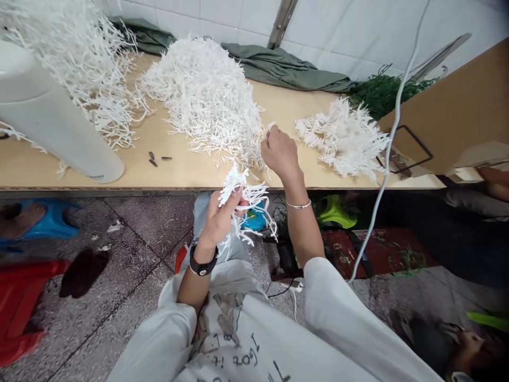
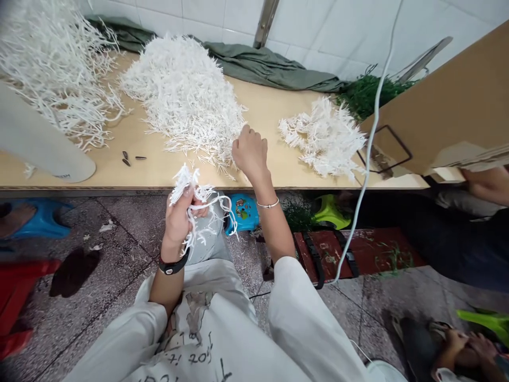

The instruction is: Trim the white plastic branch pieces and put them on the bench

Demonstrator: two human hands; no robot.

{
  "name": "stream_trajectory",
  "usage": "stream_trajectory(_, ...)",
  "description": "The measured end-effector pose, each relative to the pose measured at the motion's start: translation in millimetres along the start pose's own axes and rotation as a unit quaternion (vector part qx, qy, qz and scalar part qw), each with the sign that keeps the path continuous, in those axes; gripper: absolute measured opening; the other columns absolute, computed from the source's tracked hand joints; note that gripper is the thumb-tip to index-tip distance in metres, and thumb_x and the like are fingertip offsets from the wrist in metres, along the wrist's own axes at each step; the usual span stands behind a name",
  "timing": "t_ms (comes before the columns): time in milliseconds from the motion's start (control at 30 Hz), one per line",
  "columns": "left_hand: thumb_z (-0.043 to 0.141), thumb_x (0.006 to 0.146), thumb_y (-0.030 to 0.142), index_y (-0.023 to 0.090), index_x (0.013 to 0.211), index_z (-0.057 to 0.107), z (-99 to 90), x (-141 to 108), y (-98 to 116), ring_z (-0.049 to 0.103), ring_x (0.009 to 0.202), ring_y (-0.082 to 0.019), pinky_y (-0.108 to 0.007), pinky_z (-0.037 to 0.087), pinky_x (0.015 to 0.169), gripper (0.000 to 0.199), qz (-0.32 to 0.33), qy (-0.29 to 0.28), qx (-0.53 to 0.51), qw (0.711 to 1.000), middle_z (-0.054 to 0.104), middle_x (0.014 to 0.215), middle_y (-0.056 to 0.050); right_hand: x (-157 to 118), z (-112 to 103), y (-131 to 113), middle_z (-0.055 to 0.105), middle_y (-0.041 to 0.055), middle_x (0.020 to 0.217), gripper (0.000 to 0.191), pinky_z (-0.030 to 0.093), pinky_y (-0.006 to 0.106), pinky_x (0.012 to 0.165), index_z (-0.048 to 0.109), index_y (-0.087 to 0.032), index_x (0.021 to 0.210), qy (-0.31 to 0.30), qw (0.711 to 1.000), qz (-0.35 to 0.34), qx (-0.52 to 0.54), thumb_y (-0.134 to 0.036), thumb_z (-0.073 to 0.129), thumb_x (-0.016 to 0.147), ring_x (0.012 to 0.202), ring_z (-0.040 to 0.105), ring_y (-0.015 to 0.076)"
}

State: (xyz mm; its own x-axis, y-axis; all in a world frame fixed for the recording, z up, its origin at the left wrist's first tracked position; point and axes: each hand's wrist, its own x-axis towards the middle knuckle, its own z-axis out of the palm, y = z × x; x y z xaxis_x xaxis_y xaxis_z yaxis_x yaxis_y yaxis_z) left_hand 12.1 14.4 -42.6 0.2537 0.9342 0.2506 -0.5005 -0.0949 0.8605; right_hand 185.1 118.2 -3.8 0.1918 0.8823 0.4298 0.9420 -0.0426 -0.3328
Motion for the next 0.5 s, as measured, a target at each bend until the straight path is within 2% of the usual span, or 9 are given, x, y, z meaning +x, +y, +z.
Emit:
stream_trajectory(100, 0.056, 0.084, 0.048, 0.019, 0.060, 0.054, -0.3, 1.8, 0.6, 0.036, 0.042, -0.008, -0.026, 0.035, 0.044, 0.038, -0.004, 0.005, 0.014, 1.000, 0.045, 0.051, 0.003, 0.6, -0.4, -0.2, 0.058, 0.0160, 0.103, 0.022, 0.037, 0.050, 0.089, 0.053, -0.014, 0.105, 0.009, 0.999, -0.039, -0.032, -0.021, 0.039, 0.089, 0.103, 0.053, 0.0301)
stream_trajectory(200, 0.057, 0.084, 0.048, 0.019, 0.059, 0.055, -0.9, 3.4, 0.5, 0.038, 0.044, -0.008, -0.026, 0.036, 0.045, 0.038, -0.001, 0.020, 0.039, 0.999, 0.045, 0.051, 0.003, -5.1, -7.5, -2.5, 0.062, 0.0102, 0.096, 0.026, 0.041, 0.040, 0.084, 0.056, -0.019, 0.107, 0.041, 0.993, -0.087, 0.071, -0.023, 0.033, 0.094, 0.092, 0.058, 0.0218)
stream_trajectory(267, 0.058, 0.082, 0.050, 0.019, 0.059, 0.055, -1.3, 5.2, 0.0, 0.039, 0.044, -0.008, -0.026, 0.036, 0.045, 0.039, -0.016, 0.032, 0.050, 0.998, 0.045, 0.051, 0.003, -10.9, -11.8, -4.5, 0.063, 0.0051, 0.080, 0.029, 0.042, 0.034, 0.078, 0.059, -0.019, 0.100, 0.060, 0.982, -0.101, 0.147, -0.028, 0.032, 0.096, 0.078, 0.059, 0.0166)
stream_trajectory(367, 0.059, 0.081, 0.052, 0.018, 0.061, 0.056, -2.3, 10.3, -2.7, 0.039, 0.043, -0.007, -0.024, 0.032, 0.042, 0.039, -0.084, 0.058, 0.047, 0.994, 0.044, 0.050, 0.003, -25.9, -16.9, -8.9, 0.060, 0.0019, 0.067, 0.034, 0.041, 0.031, 0.075, 0.062, -0.018, 0.078, 0.088, 0.966, -0.091, 0.225, -0.039, 0.040, 0.094, 0.068, 0.056, 0.0135)
stream_trajectory(433, 0.060, 0.080, 0.051, 0.017, 0.063, 0.056, -3.7, 14.9, -6.1, 0.039, 0.043, -0.006, -0.022, 0.030, 0.041, 0.038, -0.123, 0.071, 0.044, 0.989, 0.044, 0.051, 0.004, -42.0, -21.5, -13.1, 0.059, 0.0018, 0.065, 0.044, 0.040, 0.029, 0.070, 0.059, -0.018, 0.068, 0.071, 0.947, -0.078, 0.303, -0.046, 0.037, 0.094, 0.065, 0.054, 0.0121)
stream_trajectory(500, 0.061, 0.080, 0.051, 0.017, 0.064, 0.056, -5.4, 19.1, -9.5, 0.040, 0.044, -0.006, -0.021, 0.030, 0.042, 0.038, -0.129, 0.078, 0.056, 0.987, 0.045, 0.052, 0.004, -62.0, -27.4, -17.8, 0.056, 0.0014, 0.064, 0.051, 0.039, 0.028, 0.065, 0.057, -0.018, 0.067, 0.023, 0.923, -0.076, 0.377, -0.051, 0.030, 0.095, 0.063, 0.051, 0.0109)
